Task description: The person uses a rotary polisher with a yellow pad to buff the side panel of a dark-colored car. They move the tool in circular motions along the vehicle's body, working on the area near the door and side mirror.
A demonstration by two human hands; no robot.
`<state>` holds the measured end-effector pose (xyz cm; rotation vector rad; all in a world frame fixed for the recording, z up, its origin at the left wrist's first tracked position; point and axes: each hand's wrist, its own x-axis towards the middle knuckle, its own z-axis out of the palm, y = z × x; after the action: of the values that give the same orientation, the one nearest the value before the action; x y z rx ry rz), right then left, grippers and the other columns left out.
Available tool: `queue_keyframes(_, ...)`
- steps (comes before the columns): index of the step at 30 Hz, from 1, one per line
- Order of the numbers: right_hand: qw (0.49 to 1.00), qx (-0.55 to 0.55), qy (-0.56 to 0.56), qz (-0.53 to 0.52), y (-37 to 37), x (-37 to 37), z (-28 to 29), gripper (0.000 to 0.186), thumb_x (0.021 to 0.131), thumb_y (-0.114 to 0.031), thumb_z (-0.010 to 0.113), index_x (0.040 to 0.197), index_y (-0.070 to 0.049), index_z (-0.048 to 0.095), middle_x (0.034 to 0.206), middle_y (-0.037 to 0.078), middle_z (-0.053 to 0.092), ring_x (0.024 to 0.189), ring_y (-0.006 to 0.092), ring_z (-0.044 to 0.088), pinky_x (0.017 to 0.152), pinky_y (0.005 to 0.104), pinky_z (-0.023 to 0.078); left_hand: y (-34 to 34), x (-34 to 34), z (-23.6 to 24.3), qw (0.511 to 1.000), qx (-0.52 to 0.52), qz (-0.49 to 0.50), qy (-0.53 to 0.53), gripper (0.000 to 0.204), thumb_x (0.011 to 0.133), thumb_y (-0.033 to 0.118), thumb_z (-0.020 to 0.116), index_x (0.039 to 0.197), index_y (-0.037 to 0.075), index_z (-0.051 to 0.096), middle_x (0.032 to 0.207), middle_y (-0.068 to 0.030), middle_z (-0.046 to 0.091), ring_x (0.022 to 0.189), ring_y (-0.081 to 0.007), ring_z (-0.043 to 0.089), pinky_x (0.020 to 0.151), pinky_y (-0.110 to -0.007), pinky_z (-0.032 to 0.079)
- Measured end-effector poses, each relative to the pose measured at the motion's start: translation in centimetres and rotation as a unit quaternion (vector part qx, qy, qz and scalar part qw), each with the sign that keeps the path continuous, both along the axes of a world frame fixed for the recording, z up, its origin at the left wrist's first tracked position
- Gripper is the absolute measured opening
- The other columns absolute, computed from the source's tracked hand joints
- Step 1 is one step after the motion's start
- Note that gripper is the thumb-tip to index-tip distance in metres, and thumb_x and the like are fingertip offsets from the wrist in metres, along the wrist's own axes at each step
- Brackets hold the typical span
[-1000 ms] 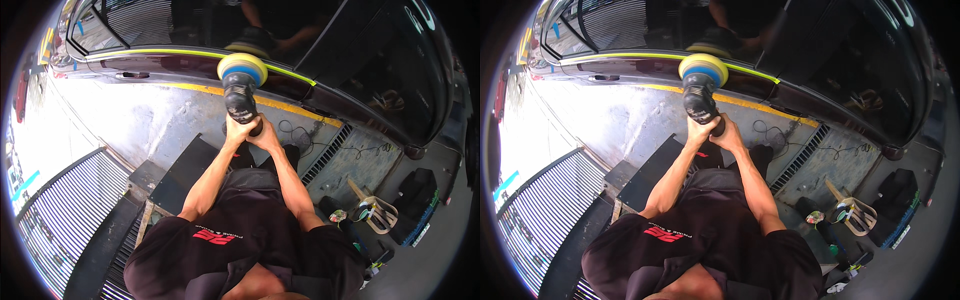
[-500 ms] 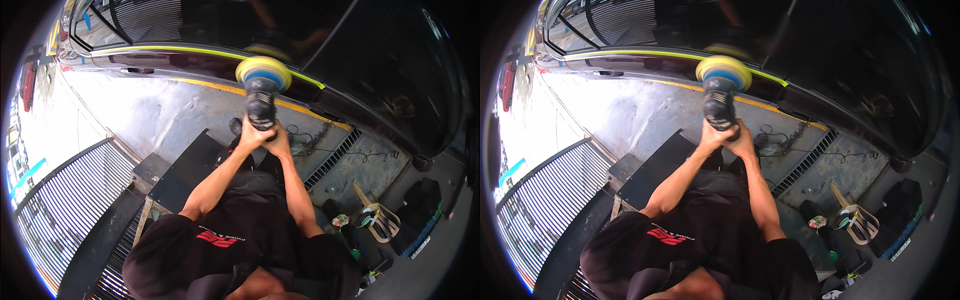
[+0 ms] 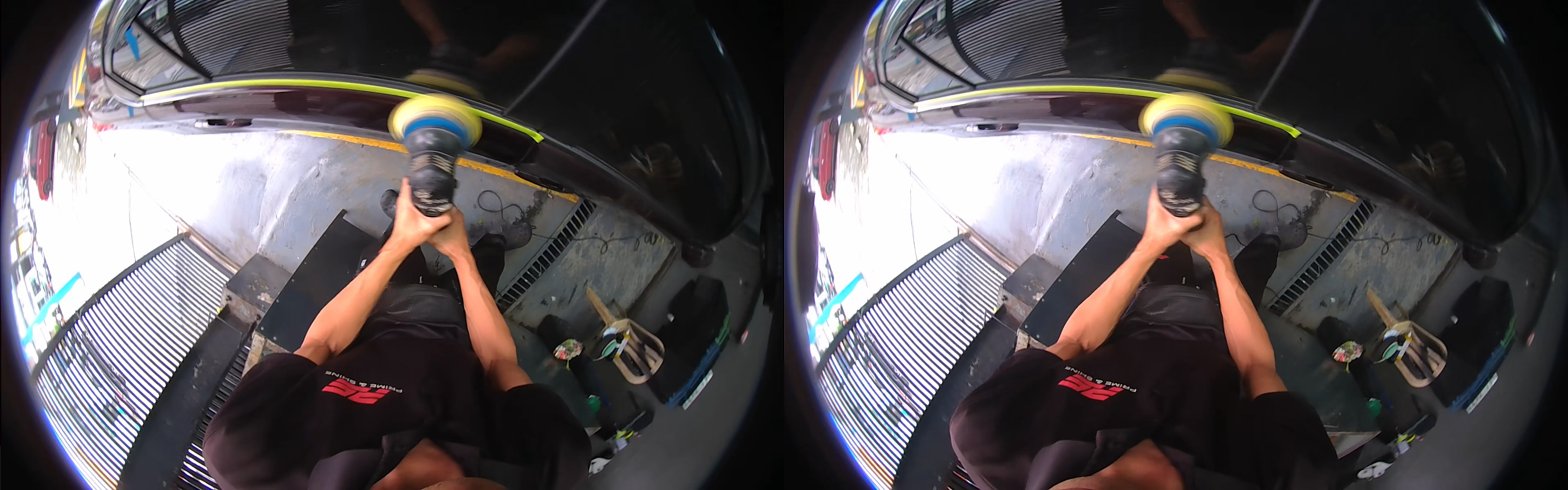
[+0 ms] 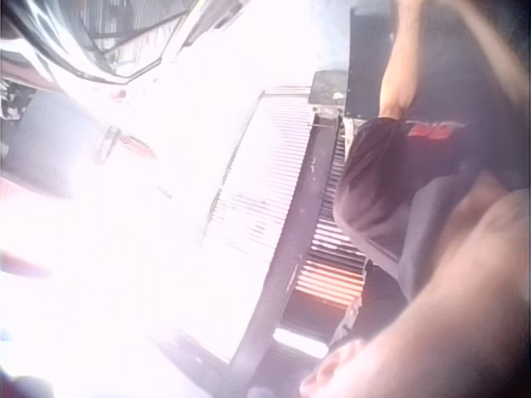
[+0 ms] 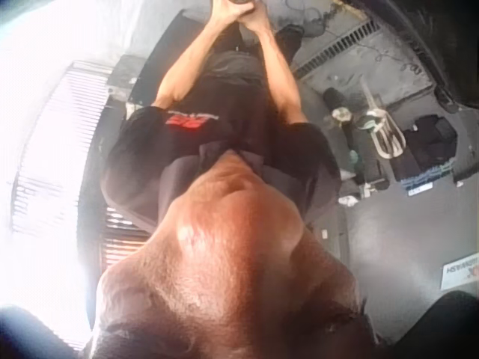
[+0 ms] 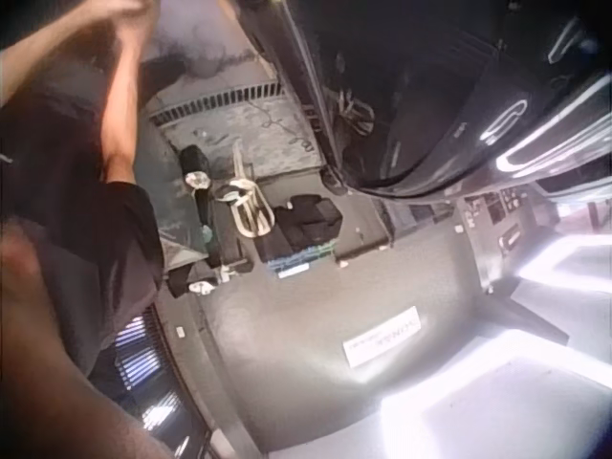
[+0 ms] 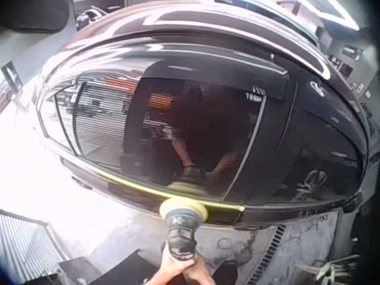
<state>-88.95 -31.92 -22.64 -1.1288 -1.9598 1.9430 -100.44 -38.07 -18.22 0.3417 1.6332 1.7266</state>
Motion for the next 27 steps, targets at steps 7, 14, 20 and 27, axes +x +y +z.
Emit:
queue_keyframes(7, 0.996, 0.067, -0.009, 0.051, 0.4, -3.7, 3.2, 0.079, 0.070, -0.031, 0.097, 0.136, -0.005, 0.061, 0.121, 0.026, 0.076, 0.117, 0.0458, 0.073, 0.097, 0.0483, 0.060, -2.4, -4.3, 0.8, 1.000, 0.029, 0.010, -0.001, 0.043, 0.078, 0.006, 0.088, 0.118, -0.002, 0.074, 0.109, -0.0088, 0.078, 0.099, -0.0184, 0.074, 0.092, -0.035, 0.060)
queue_keyframes(14, 0.983, 0.151, -0.002, 0.103, 3.2, -2.1, 5.4, 0.070, 0.074, -0.039, 0.094, 0.128, -0.005, 0.065, 0.105, 0.026, 0.079, 0.103, 0.0454, 0.077, 0.087, 0.0497, 0.061, -1.5, -2.2, 1.0, 0.997, 0.036, 0.049, -0.036, 0.044, 0.084, 0.003, 0.084, 0.125, -0.002, 0.068, 0.115, -0.0118, 0.077, 0.110, -0.0226, 0.074, 0.101, -0.039, 0.058)
queue_keyframes(20, 0.978, 0.151, -0.055, 0.132, 5.6, 0.8, 6.9, 0.066, 0.075, -0.043, 0.094, 0.123, -0.007, 0.067, 0.103, 0.022, 0.080, 0.099, 0.0439, 0.078, 0.085, 0.0493, 0.061, 0.8, 1.1, 1.9, 0.992, 0.051, 0.086, -0.074, 0.044, 0.085, 0.004, 0.083, 0.126, -0.002, 0.067, 0.115, -0.0132, 0.077, 0.108, -0.0246, 0.076, 0.100, -0.040, 0.059)
queue_keyframes(27, 0.984, 0.112, -0.056, 0.126, 7.9, 5.0, 7.9, 0.070, 0.074, -0.035, 0.096, 0.131, -0.006, 0.066, 0.107, 0.024, 0.080, 0.103, 0.0443, 0.078, 0.085, 0.0488, 0.061, 3.7, 5.6, 1.9, 0.992, 0.031, 0.109, -0.055, 0.040, 0.078, 0.013, 0.092, 0.112, 0.000, 0.074, 0.103, -0.0058, 0.077, 0.093, -0.0155, 0.073, 0.087, -0.034, 0.060)
